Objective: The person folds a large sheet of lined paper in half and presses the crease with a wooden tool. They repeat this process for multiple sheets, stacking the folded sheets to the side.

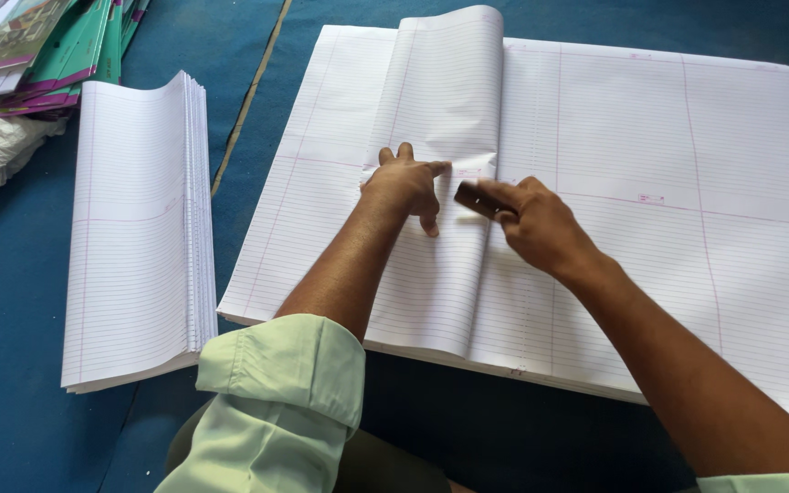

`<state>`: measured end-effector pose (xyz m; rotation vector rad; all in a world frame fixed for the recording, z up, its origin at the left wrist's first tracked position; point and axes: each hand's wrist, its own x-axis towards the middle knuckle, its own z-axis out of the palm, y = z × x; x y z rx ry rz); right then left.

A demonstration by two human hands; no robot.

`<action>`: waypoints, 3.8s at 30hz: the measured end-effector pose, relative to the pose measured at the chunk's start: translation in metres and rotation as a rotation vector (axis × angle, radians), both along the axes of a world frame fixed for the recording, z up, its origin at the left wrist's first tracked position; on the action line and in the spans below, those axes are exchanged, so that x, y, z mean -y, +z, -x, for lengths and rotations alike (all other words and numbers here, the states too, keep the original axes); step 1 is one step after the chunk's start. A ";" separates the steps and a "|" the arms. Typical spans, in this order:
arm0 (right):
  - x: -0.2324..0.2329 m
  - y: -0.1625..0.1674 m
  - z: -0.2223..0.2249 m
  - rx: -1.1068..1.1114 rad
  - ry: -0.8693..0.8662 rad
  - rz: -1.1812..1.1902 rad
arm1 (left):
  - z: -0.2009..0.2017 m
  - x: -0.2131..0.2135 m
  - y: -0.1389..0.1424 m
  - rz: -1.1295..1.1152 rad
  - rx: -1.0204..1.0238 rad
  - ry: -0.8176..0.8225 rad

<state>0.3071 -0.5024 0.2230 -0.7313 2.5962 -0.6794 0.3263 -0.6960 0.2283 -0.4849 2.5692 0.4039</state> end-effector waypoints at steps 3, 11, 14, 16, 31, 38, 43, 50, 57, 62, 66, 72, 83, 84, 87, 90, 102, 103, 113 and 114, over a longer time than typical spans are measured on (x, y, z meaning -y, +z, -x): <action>0.000 0.007 -0.007 -0.017 0.046 -0.039 | -0.002 -0.003 0.003 -0.001 0.005 0.015; -0.013 -0.004 -0.021 -0.053 0.031 -0.034 | -0.001 -0.009 0.006 -0.020 0.021 0.075; -0.018 -0.011 -0.020 -0.153 0.094 0.027 | 0.000 -0.009 0.006 -0.089 0.041 0.120; -0.020 -0.016 -0.017 -0.153 0.099 0.037 | 0.000 -0.010 0.007 -0.097 0.061 0.124; 0.006 -0.036 0.060 -0.320 0.017 0.102 | -0.012 -0.013 0.012 -0.062 0.161 0.084; 0.026 -0.034 0.090 -0.293 -0.058 0.112 | -0.019 -0.015 0.017 -0.051 0.181 0.059; 0.039 -0.029 0.108 -0.276 -0.127 0.108 | -0.025 -0.017 0.018 -0.043 0.171 0.055; 0.056 -0.019 0.126 -0.340 -0.158 0.146 | -0.029 -0.019 0.015 -0.030 0.181 0.027; 0.066 -0.005 0.138 -0.273 -0.242 0.185 | -0.032 -0.023 0.014 -0.012 0.188 -0.007; 0.070 0.002 0.149 -0.319 -0.263 0.149 | -0.036 -0.027 0.016 -0.019 0.173 -0.007; 0.074 0.003 0.157 -0.242 -0.350 0.175 | -0.040 -0.028 0.016 -0.019 0.178 -0.023; 0.079 0.007 0.168 -0.239 -0.412 0.174 | -0.044 -0.029 0.014 -0.007 0.168 -0.046; 0.075 0.003 0.161 -0.164 -0.357 0.215 | -0.044 -0.021 0.008 0.008 0.134 -0.041; 0.074 0.002 0.159 -0.155 -0.328 0.228 | -0.044 -0.020 0.007 0.006 0.131 -0.036; 0.071 -0.002 0.152 -0.115 -0.271 0.245 | -0.042 -0.017 0.004 -0.002 0.118 -0.020; 0.069 -0.004 0.145 -0.082 -0.238 0.234 | -0.039 -0.013 0.001 -0.019 0.107 0.001; 0.056 -0.013 0.106 -0.054 -0.128 0.152 | -0.040 0.006 -0.013 -0.061 -0.021 0.105; 0.054 -0.014 0.102 -0.046 -0.121 0.152 | -0.040 0.007 -0.015 -0.069 -0.040 0.121; 0.040 -0.031 0.061 -0.012 -0.039 0.128 | -0.030 0.027 -0.029 -0.091 -0.132 0.186; 0.037 -0.033 0.056 -0.037 -0.012 0.135 | -0.028 0.028 -0.029 -0.085 -0.132 0.191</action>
